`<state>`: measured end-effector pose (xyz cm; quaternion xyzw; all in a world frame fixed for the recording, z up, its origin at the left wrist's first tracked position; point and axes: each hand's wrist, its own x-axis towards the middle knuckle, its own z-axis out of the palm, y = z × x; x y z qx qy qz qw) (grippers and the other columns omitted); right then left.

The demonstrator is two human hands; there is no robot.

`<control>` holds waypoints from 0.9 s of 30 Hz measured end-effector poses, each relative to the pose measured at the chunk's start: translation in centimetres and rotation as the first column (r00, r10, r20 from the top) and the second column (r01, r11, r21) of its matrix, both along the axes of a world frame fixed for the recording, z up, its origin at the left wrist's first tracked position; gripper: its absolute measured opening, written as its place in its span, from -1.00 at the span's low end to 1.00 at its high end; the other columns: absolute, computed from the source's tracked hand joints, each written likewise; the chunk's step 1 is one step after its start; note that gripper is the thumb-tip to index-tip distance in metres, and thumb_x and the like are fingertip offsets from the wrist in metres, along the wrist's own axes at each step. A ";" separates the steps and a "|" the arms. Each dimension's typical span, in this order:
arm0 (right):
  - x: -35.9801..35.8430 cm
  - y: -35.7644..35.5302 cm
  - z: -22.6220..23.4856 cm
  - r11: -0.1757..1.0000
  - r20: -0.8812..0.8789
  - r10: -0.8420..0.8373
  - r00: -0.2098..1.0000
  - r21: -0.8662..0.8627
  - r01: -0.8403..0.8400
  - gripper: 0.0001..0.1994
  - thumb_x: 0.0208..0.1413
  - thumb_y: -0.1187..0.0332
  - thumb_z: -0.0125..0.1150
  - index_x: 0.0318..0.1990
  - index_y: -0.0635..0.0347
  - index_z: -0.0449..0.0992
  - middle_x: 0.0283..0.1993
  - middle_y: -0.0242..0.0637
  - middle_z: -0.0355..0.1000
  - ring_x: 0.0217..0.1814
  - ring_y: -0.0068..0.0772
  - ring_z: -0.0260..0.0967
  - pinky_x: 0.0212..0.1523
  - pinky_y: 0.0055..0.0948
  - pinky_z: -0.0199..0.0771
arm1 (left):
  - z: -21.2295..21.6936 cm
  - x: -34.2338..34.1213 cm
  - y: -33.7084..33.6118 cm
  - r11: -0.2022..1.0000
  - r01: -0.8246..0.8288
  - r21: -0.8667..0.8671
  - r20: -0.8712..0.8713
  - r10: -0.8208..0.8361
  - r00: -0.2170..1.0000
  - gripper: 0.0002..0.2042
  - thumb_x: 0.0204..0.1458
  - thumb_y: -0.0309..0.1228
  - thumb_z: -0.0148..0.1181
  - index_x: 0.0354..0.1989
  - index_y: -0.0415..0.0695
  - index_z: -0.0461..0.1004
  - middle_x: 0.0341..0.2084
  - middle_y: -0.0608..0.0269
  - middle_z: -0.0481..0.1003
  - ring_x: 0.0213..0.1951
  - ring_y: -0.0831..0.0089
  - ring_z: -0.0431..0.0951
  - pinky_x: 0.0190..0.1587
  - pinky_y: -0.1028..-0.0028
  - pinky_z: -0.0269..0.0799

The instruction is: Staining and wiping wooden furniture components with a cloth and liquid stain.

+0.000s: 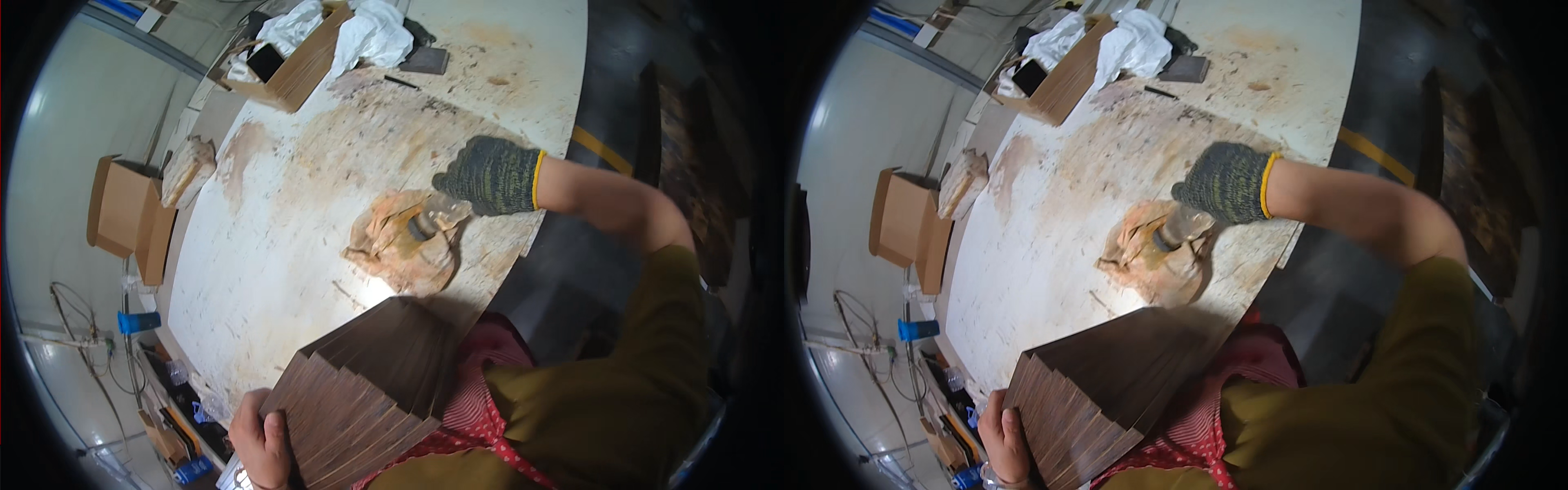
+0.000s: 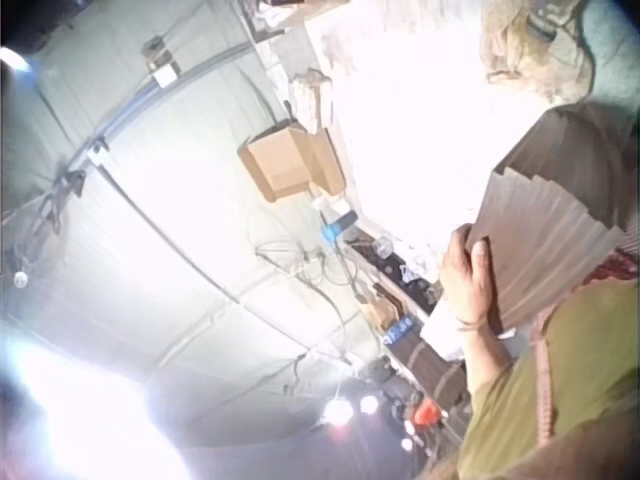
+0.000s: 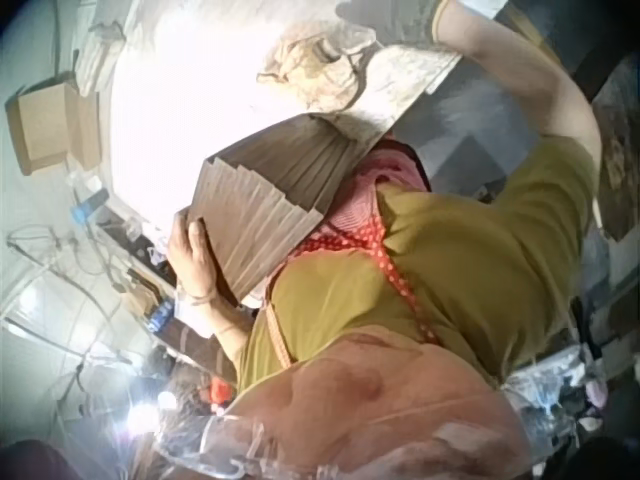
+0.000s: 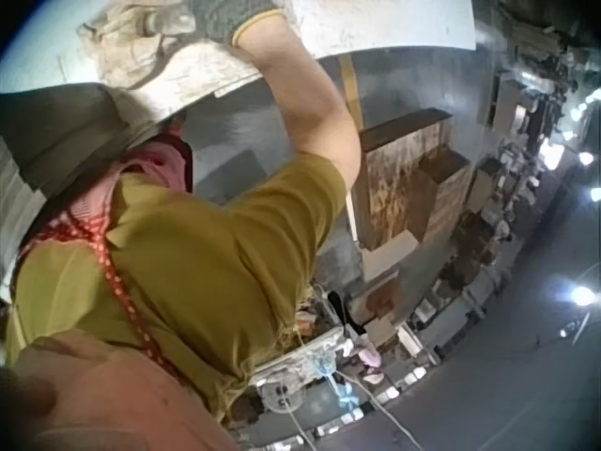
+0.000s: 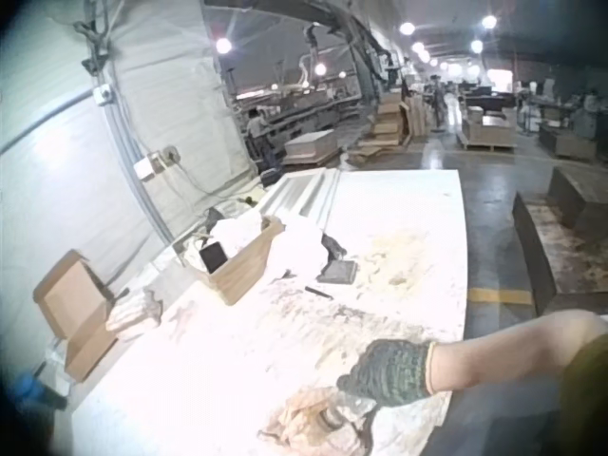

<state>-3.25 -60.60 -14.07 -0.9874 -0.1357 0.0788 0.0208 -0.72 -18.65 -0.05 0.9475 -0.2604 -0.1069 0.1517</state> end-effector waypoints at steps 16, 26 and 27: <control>8.3 -20.0 -13.4 0.528 0.387 -0.812 0.437 0.807 0.267 -0.24 -0.21 -0.10 0.40 0.09 0.18 0.32 -0.02 -0.15 0.44 0.05 -0.16 0.39 0.04 -0.29 0.40 | -0.6 -0.5 0.2 0.995 -0.102 -0.009 -0.042 0.102 0.994 -0.37 0.14 0.12 -0.17 -0.24 -0.38 0.36 -0.57 0.10 0.38 -0.50 0.33 0.30 -0.40 0.39 0.19; 4.7 -16.3 -12.0 0.302 0.087 -0.920 0.382 0.777 0.553 -0.13 -0.21 0.04 0.43 0.25 0.25 0.16 0.18 0.03 0.29 0.24 -0.07 0.24 0.17 -0.34 0.27 | -1.6 -0.3 1.1 0.989 -0.148 -0.002 0.044 0.148 0.988 -0.26 0.11 0.25 -0.26 -0.25 -0.39 0.40 -0.52 0.06 0.39 -0.44 0.31 0.36 -0.35 0.39 0.24; 3.0 -14.3 -11.4 0.212 0.038 -0.942 0.332 0.836 0.506 -0.15 -0.15 0.04 0.39 0.25 0.27 0.13 0.20 0.05 0.27 0.26 -0.03 0.22 0.20 -0.32 0.24 | -1.7 -0.3 1.4 0.988 -0.154 -0.004 0.047 0.154 0.987 -0.25 0.11 0.25 -0.27 -0.26 -0.39 0.39 -0.53 0.07 0.39 -0.45 0.31 0.35 -0.36 0.38 0.24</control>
